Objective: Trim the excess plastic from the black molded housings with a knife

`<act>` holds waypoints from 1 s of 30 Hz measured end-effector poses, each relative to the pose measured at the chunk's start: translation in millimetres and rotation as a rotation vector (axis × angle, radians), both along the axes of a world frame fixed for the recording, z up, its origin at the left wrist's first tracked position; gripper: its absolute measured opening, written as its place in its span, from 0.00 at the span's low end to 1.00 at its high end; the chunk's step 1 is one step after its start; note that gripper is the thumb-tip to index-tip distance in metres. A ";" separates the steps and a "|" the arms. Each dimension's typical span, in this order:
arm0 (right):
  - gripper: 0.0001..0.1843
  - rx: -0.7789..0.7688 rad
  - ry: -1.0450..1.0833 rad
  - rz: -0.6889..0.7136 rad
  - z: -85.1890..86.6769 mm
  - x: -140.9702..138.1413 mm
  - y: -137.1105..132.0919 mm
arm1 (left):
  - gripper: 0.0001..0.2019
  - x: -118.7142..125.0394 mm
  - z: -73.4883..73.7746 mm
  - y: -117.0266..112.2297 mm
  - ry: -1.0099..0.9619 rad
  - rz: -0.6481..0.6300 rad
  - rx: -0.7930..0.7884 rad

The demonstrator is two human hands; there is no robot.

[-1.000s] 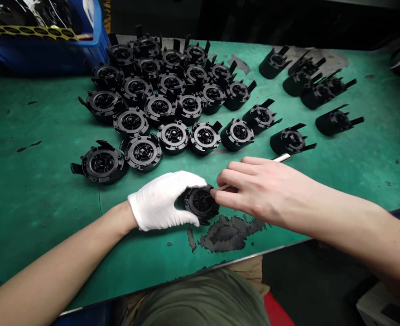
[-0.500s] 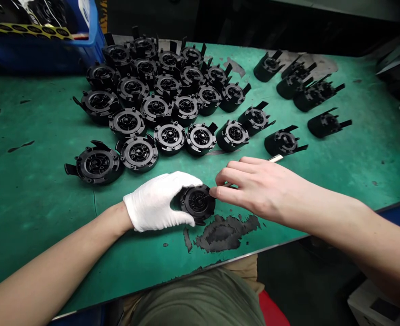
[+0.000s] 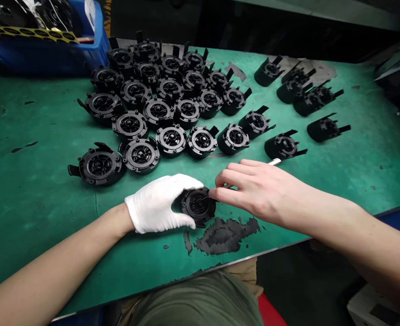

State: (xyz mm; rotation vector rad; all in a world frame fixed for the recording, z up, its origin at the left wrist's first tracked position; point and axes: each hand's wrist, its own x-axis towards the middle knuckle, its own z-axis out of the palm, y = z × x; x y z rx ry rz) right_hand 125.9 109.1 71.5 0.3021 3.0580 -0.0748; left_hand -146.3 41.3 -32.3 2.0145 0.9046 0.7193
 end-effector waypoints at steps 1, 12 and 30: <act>0.18 -0.010 -0.003 0.001 -0.1 0.1 0.0 | 0.36 -0.3 -0.9 -0.3 -0.003 0.004 0.004; 0.14 -0.195 0.252 -0.397 -19.3 40.4 -29.0 | 0.36 -2.1 -3.0 -5.1 0.011 0.019 -0.005; 0.21 -0.234 0.765 -1.007 -123.7 60.9 -123.2 | 0.60 2.0 -16.8 -8.3 0.107 0.126 -0.009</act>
